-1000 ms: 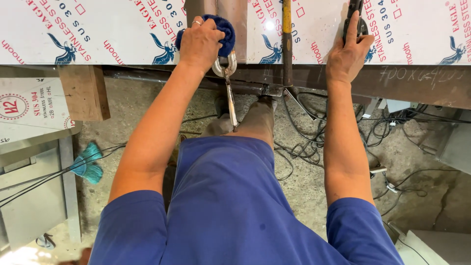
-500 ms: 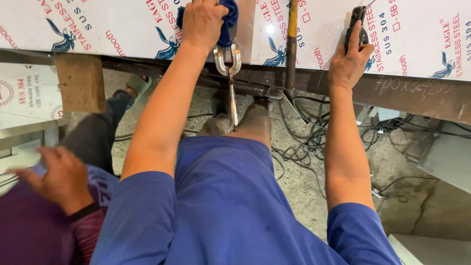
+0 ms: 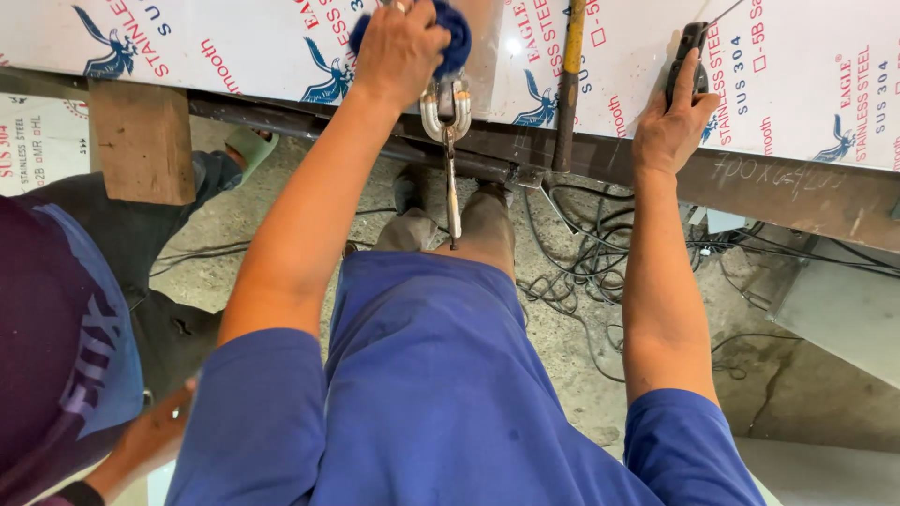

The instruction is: The person TIG-welds a stainless steel pipe clamped to a workbench, striking an arc along the joint in several passes. Between welds they wipe the pipe with a blue cloth, tap the weld with a hammer, and reposition the locking clamp before resuming welding.

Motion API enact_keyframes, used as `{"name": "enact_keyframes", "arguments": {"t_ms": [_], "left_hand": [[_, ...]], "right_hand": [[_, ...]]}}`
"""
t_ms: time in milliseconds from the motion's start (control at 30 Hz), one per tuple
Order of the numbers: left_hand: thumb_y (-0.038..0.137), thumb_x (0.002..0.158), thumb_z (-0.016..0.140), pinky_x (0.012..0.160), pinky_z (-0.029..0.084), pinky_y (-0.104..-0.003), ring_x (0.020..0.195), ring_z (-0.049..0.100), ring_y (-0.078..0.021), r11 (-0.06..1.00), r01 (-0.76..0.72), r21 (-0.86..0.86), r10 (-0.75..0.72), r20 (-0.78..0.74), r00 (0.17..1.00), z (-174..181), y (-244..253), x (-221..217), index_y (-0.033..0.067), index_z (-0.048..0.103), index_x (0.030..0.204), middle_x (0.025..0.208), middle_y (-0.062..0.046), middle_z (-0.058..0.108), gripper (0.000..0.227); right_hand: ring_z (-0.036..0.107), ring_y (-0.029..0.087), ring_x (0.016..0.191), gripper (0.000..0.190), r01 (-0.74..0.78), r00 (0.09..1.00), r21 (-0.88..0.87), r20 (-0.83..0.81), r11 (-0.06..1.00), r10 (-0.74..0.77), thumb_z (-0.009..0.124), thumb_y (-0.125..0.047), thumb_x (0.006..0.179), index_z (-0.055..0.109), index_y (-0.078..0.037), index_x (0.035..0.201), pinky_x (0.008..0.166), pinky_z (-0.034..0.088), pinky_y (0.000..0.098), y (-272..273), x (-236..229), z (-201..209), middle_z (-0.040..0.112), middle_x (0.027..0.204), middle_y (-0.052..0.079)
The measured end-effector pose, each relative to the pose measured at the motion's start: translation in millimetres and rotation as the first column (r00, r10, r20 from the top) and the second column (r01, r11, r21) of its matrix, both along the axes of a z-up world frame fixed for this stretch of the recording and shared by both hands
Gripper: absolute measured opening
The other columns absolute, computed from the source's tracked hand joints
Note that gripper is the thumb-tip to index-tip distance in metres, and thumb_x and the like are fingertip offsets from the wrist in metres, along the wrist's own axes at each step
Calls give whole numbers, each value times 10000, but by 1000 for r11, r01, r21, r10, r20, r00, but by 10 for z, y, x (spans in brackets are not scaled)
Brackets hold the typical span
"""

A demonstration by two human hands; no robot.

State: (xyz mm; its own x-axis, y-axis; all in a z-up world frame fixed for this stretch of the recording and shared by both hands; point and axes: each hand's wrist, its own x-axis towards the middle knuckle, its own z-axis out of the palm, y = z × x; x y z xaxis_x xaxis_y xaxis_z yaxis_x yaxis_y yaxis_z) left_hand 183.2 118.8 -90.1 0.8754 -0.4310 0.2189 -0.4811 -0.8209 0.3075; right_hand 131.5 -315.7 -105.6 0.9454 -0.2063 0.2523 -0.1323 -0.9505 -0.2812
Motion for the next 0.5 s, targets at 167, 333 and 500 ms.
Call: {"name": "enact_keyframes", "arguments": {"t_ms": [167,333,500], "left_hand": [[245,821,913,1013,470,-456,1084,618,-235,988,-103,-117,107,29,994,-150,-50,112,194,824,984,1062,0,698,192],[220,686,914,860,495,-441,1080,638,-319,1000,-6,-26,5,-10,1000,252,-28,-85,161,824,871,1011,-62,728,214],[196,887,862,958,506,-434,1031,671,-255,959,-213,-188,197,-99,975,-434,44,316,149,807,1060,1068,-53,754,187]], "right_hand": [[569,278,910,764,-9,1000,2,-20,1000,9,724,-46,1024,391,-294,1666,799,525,411,-14,-9,-19,452,1110,121],[554,288,909,779,-4,1000,-16,-2,1000,4,743,-46,1010,395,-290,1663,818,519,410,-24,-48,-56,446,1095,122],[554,297,917,774,-12,1000,3,-22,1000,12,737,-53,1006,395,-284,1661,836,512,413,36,3,40,442,1103,126]]}}
